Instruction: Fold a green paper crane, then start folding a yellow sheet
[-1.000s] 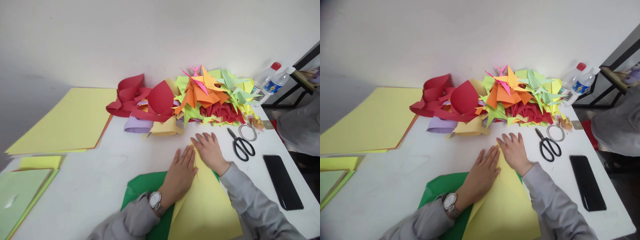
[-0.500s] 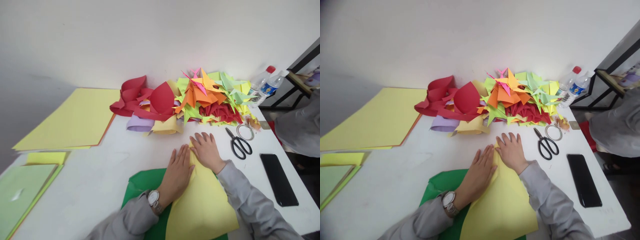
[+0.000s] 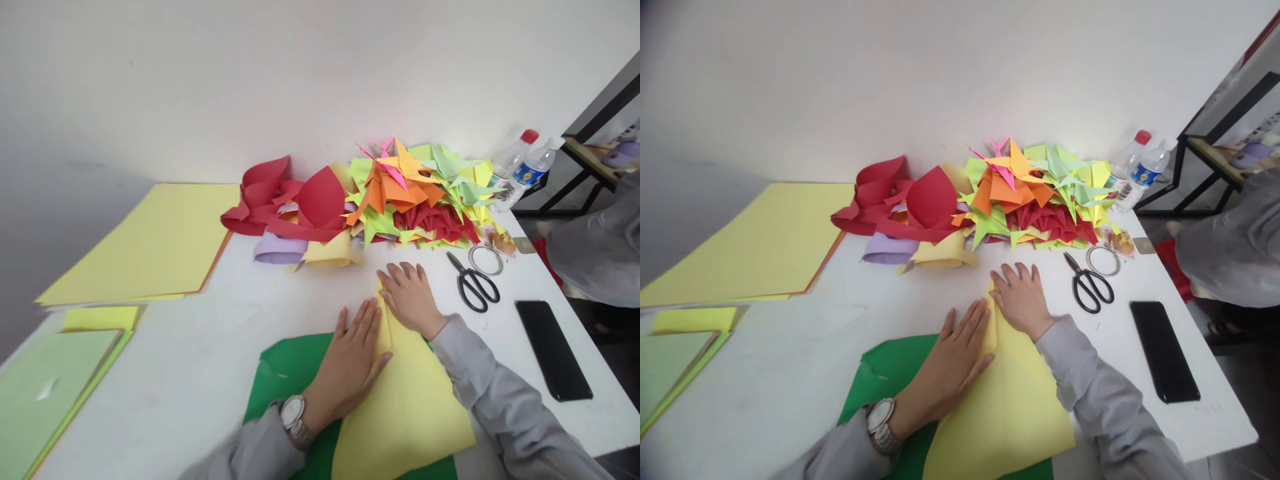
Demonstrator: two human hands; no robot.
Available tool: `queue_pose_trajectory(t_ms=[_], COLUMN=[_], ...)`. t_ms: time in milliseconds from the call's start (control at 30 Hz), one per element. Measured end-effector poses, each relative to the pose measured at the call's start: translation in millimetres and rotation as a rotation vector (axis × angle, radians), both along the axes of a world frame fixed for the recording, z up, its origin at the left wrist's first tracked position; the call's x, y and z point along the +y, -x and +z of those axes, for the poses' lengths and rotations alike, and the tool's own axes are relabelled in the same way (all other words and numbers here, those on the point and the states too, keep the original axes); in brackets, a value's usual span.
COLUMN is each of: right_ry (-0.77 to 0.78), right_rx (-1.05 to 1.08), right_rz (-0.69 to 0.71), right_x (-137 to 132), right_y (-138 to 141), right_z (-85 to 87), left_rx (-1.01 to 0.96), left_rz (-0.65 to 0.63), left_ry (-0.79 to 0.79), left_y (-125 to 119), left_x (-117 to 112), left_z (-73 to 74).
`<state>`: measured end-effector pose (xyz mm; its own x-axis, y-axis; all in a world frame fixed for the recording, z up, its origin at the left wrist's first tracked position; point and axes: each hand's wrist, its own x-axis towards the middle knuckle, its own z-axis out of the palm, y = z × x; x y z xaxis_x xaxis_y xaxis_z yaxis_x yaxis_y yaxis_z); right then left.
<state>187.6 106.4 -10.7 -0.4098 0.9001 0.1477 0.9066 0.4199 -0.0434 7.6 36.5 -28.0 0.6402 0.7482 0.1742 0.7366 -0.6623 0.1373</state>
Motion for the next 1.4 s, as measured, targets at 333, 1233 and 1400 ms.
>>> queue_pose_trajectory(t_ms=[333, 1233, 1400], right_ry=[-0.005, 0.004, 0.001], right_rx=[-0.003, 0.021, 0.091], right_rz=[-0.001, -0.004, -0.031], right_x=[0.1, 1.0, 3.0], right_y=[0.2, -0.5, -3.4], right_z=[0.3, -0.3, -4.2], left_rx=[0.037, 0.084, 0.090], left_rz=[-0.008, 0.000, 0.010], left_ry=[-0.058, -0.021, -0.024], left_y=[-5.9, -11.9, -12.2], left_x=[-3.8, -5.4, -5.5], left_z=[-3.8, -1.2, -1.5])
